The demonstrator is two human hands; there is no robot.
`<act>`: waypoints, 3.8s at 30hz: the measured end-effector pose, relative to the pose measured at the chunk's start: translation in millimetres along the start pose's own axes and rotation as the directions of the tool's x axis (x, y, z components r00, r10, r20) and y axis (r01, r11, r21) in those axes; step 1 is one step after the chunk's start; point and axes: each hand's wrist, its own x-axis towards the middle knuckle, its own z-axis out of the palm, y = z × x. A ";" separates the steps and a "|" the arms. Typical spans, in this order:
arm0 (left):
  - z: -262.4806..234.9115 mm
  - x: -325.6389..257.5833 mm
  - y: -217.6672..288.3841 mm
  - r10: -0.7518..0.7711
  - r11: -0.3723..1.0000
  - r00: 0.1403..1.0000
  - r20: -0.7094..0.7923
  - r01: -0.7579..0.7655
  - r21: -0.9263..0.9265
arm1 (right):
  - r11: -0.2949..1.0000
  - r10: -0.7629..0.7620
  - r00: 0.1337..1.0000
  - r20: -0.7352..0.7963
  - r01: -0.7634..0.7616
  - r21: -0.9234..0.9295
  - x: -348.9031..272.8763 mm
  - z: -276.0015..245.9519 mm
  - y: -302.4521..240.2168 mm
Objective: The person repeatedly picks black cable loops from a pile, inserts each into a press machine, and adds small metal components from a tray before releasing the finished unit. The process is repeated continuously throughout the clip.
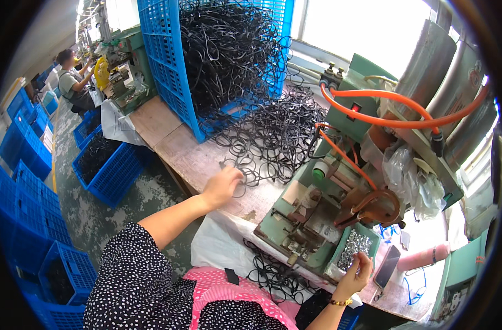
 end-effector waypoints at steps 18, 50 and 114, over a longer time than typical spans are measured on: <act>-28.8 60.2 -25.8 0.229 0.956 0.947 0.225 -0.263 0.132 | 0.996 -0.044 0.995 -0.085 0.050 0.070 8.5 -6.8 -11.0; -49.7 35.9 207.5 0.227 0.581 0.973 0.048 -0.096 -0.808 | 0.582 0.134 0.945 0.298 -0.319 0.748 31.5 41.7 -136.0; -3.6 21.2 226.7 0.636 0.681 0.766 -0.095 -0.615 -0.398 | 0.811 0.427 0.901 0.072 -0.417 0.411 8.2 -36.8 3.3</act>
